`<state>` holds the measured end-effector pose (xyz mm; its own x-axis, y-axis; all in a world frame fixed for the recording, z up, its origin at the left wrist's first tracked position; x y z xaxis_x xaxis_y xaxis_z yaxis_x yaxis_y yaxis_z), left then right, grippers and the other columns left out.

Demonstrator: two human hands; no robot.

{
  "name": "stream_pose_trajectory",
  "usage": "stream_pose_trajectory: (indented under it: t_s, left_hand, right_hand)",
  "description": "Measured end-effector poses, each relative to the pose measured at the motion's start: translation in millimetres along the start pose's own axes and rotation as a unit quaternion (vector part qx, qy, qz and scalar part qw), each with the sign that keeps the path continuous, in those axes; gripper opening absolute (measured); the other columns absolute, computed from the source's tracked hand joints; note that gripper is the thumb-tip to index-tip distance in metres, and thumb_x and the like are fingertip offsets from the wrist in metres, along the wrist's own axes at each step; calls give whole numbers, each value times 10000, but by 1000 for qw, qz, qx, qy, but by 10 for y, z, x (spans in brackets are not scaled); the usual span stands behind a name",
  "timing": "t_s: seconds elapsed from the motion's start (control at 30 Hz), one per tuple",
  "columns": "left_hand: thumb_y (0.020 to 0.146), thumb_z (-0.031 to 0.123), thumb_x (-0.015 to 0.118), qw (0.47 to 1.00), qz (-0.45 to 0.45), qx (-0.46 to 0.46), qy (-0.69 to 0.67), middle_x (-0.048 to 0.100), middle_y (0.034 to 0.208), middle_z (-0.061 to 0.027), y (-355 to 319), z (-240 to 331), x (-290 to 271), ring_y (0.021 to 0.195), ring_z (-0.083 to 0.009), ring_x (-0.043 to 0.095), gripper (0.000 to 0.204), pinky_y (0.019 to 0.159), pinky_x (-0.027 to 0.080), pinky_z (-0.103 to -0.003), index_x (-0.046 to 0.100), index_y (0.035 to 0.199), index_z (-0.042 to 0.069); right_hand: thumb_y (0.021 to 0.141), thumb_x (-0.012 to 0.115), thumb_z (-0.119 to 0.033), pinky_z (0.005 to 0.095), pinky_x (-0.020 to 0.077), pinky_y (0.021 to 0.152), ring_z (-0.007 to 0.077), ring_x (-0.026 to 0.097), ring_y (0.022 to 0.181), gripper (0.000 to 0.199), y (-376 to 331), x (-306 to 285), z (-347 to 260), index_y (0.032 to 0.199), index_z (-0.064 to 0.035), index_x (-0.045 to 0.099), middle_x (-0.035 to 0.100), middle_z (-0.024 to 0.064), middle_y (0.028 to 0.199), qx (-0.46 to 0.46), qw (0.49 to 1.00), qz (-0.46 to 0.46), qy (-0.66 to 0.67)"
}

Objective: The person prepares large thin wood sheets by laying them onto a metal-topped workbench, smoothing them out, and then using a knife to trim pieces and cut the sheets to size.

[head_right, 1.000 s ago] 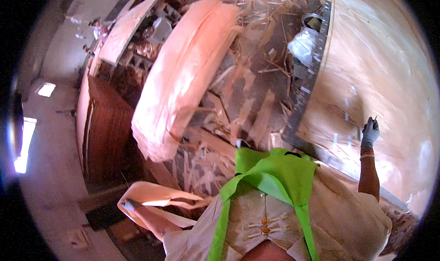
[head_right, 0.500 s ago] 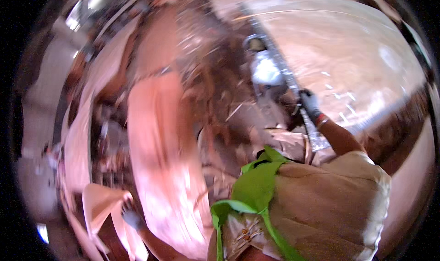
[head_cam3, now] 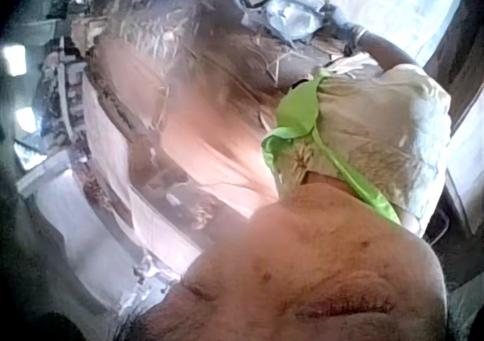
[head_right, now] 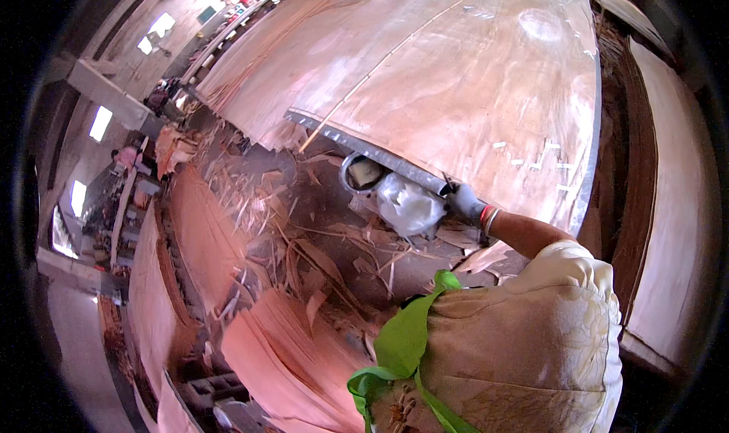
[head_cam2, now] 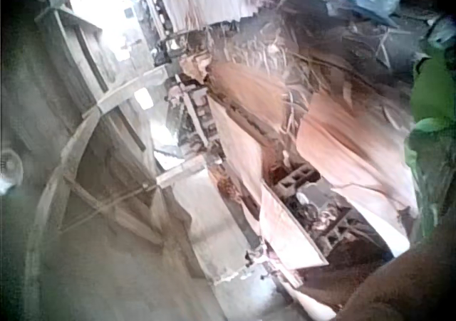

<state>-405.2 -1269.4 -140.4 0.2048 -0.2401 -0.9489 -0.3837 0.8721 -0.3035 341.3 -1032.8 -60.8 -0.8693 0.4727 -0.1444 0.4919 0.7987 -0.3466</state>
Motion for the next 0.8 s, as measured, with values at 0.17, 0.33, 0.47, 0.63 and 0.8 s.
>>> stream_pose_trajectory:
  t_s: [0.17,0.33,0.47,0.63,0.8]
  left_hand:
    - [861,287,527,996,-83,9,-37,627,1099,-160,751,167,58,943,-347,608,386,802,485,-438,581,1169,60]
    - [863,314,544,993,-112,9,-34,641,1073,-170,1528,-77,-208,928,-354,618,400,811,486,-440,595,1149,39]
    - [842,346,584,984,-114,138,-20,638,1040,-205,2821,562,-313,932,-350,619,429,827,477,-426,604,1095,0]
    - [845,307,581,937,-179,298,13,632,1043,-198,4250,2285,-887,928,-358,609,403,822,473,-433,586,1117,10]
    - [848,269,579,840,-182,507,60,625,1045,-191,5049,4478,-1346,923,-366,598,384,817,468,-440,568,1140,20]
  right_hand:
    - [865,529,-100,274,424,492,124,558,574,156,602,744,-430,968,-16,609,609,35,753,-60,997,-56,-16]
    - [898,500,-136,291,481,534,138,577,589,188,1542,1235,-626,1005,-17,598,630,77,817,-86,991,-6,106]
    - [870,508,-96,306,501,565,175,603,620,182,2523,559,-75,984,-3,615,648,94,819,-67,973,147,161]
    - [873,533,-124,298,498,547,174,611,617,163,2504,689,-9,935,-10,632,634,77,730,24,967,233,97]
    - [858,624,-256,263,399,426,108,512,451,219,1399,794,-446,850,-39,654,564,18,558,83,948,308,-1]
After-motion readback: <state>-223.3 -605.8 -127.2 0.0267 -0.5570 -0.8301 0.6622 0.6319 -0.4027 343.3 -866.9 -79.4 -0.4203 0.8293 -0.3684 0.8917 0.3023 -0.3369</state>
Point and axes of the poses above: each hand's wrist, its own y-axis towards the middle knuckle, its own x-axis out of the palm, z = x × y, the point moved 7 cm from there along y, towards the middle knuckle
